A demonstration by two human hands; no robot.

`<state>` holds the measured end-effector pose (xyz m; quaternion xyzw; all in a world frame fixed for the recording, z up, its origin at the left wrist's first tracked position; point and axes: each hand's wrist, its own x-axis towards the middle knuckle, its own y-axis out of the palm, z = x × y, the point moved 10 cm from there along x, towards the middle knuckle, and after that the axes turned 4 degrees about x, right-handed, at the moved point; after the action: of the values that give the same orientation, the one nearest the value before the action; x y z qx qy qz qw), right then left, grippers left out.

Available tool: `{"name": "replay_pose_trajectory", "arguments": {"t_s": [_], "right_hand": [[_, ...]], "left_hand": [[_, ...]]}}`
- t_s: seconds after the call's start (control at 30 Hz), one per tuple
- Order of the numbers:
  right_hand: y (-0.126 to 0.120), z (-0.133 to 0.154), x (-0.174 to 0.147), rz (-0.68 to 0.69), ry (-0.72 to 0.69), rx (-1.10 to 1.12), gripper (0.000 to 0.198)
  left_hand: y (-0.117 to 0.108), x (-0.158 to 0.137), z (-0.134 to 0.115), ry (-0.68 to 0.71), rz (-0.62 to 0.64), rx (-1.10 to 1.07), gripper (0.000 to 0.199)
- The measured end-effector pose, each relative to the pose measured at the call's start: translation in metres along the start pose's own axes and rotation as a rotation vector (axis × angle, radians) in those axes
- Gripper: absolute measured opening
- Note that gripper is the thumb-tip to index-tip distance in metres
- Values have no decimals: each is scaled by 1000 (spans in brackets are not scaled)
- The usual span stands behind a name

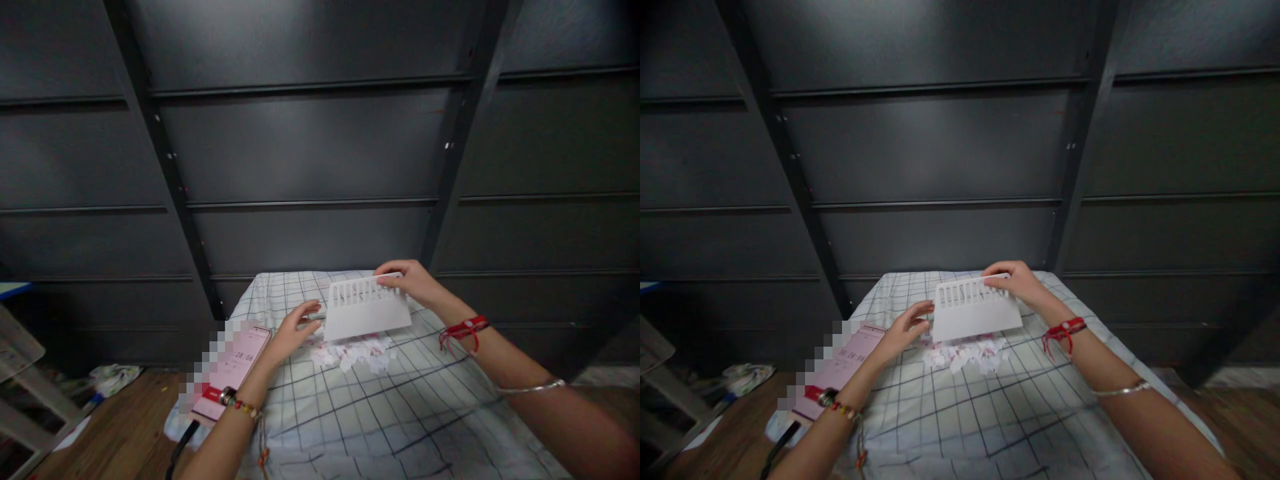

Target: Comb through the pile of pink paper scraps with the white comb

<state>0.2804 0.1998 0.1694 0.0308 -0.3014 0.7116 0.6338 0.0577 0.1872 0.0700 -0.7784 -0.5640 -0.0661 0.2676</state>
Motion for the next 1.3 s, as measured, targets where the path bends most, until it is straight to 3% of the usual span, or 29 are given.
{"name": "replay_pose_trajectory", "arguments": {"t_s": [0.13,0.2,0.3,0.4,0.53,0.63,0.73,0.93,1.13,1.3], "right_hand": [[29,3,-4,-57,-74,40,18],[35,1,-8,-82,-95,11,15],[32,-6,-13,-158,-101,-7,13],[24,-14,-16,-217,-105,18,17],[32,-22,-18,-69,-70,117,34],[46,-31,-23,104,-6,146,35],[54,-50,-29,167,85,176,36],[35,-76,-31,40,112,205,31],[21,-77,-31,43,90,227,29],[19,-65,-36,-46,10,156,25]], "left_hand": [[10,1,3,-40,84,-143,30],[7,2,2,-60,63,-141,26],[0,2,-3,-54,-10,-98,26],[3,1,-5,-61,6,-13,21],[-4,1,-3,-63,-79,36,19],[-10,1,-2,-59,-135,56,18],[-12,1,1,-67,-152,62,20],[8,2,5,-113,4,-31,27],[-18,3,1,-119,-237,7,40],[-24,2,1,-117,-291,23,41]]}}
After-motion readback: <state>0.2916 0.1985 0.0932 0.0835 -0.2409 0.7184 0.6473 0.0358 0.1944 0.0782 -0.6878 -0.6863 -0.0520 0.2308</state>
